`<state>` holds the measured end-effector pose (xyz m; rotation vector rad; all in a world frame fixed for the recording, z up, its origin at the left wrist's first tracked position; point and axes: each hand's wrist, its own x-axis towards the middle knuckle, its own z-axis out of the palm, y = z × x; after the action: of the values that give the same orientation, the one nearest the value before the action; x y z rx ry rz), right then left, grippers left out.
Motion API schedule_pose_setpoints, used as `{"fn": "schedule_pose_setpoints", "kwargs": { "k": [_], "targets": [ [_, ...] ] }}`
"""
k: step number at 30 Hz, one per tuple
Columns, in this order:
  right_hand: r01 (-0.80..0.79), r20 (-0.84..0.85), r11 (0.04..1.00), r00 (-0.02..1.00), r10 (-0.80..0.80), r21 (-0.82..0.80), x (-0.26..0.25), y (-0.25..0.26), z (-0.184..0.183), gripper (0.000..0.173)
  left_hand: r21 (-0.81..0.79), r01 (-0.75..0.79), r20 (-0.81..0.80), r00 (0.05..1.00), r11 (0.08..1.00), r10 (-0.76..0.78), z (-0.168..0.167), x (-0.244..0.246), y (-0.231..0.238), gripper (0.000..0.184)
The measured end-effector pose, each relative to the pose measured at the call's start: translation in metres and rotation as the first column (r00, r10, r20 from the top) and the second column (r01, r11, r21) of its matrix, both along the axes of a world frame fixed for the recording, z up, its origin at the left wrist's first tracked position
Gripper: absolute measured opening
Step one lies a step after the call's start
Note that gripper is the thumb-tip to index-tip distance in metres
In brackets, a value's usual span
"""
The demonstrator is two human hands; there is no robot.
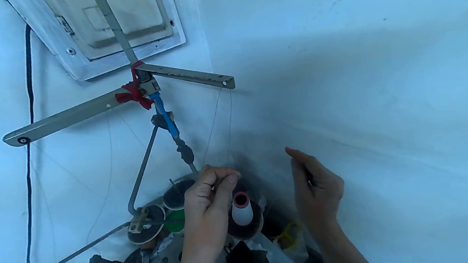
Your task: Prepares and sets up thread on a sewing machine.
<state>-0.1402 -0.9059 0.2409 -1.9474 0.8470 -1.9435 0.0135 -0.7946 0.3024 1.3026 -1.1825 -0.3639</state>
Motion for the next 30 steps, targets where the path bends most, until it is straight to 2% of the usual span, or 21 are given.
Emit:
{"fn": "schedule_pose_setpoints", "kwargs": {
  "k": [3, 5, 7, 9, 13, 15, 18, 24, 26, 28, 30],
  "targets": [
    [-0.054, 0.004, 0.996, 0.999, 0.054, 0.066, -0.004, 0.000, 0.000, 0.025, 0.001, 0.003, -0.006, 1.000, 1.000, -0.003, 0.000, 0.001, 0.000, 0.016],
    [-0.235, 0.010, 0.963, 0.972, 0.235, 0.136, -0.006, 0.002, 0.001, 0.030, -0.008, 0.044, -0.021, 0.999, 0.999, -0.044, 0.000, 0.003, 0.000, 0.015],
    [-0.446, 0.028, 0.882, 0.894, 0.447, 0.156, -0.006, 0.003, 0.004, 0.034, -0.011, 0.111, -0.030, 0.993, 0.994, -0.112, 0.000, 0.003, -0.001, 0.015],
    [-0.586, 0.015, 0.795, 0.806, 0.592, 0.155, -0.005, 0.005, 0.010, 0.036, 0.015, 0.189, 0.005, 0.982, 0.982, -0.189, 0.002, 0.002, -0.002, 0.014],
    [-0.731, 0.004, 0.649, 0.664, 0.747, 0.211, -0.006, 0.004, 0.019, 0.037, 0.173, 0.333, 0.116, 0.928, 0.927, -0.355, 0.007, 0.001, -0.002, 0.014],
    [-0.768, 0.021, 0.591, 0.614, 0.789, 0.249, -0.007, 0.002, 0.022, 0.037, 0.218, 0.339, 0.172, 0.910, 0.915, -0.378, 0.006, 0.001, -0.003, 0.014],
    [-0.803, 0.079, 0.505, 0.553, 0.830, 0.318, -0.009, -0.001, 0.024, 0.037, 0.241, 0.263, 0.249, 0.914, 0.934, -0.321, 0.002, 0.003, -0.004, 0.014],
    [-0.811, 0.177, 0.408, 0.513, 0.840, 0.419, -0.013, -0.007, 0.023, 0.035, 0.188, 0.253, 0.223, 0.930, 0.949, -0.293, 0.003, 0.011, -0.001, 0.015],
    [-0.810, 0.146, 0.411, 0.506, 0.850, 0.417, -0.015, -0.009, 0.020, 0.026, 0.186, 0.247, 0.187, 0.941, 0.951, -0.281, 0.005, 0.010, 0.000, 0.015],
    [-0.778, 0.101, 0.464, 0.550, 0.829, 0.424, -0.017, -0.008, 0.017, 0.010, 0.178, 0.229, 0.172, 0.950, 0.957, -0.259, 0.007, 0.009, 0.000, 0.015],
    [-0.725, 0.104, 0.515, 0.619, 0.779, 0.456, -0.018, -0.008, 0.015, 0.009, 0.156, 0.199, 0.166, 0.960, 0.968, -0.224, 0.008, 0.008, 0.000, 0.014]
  ]
}}
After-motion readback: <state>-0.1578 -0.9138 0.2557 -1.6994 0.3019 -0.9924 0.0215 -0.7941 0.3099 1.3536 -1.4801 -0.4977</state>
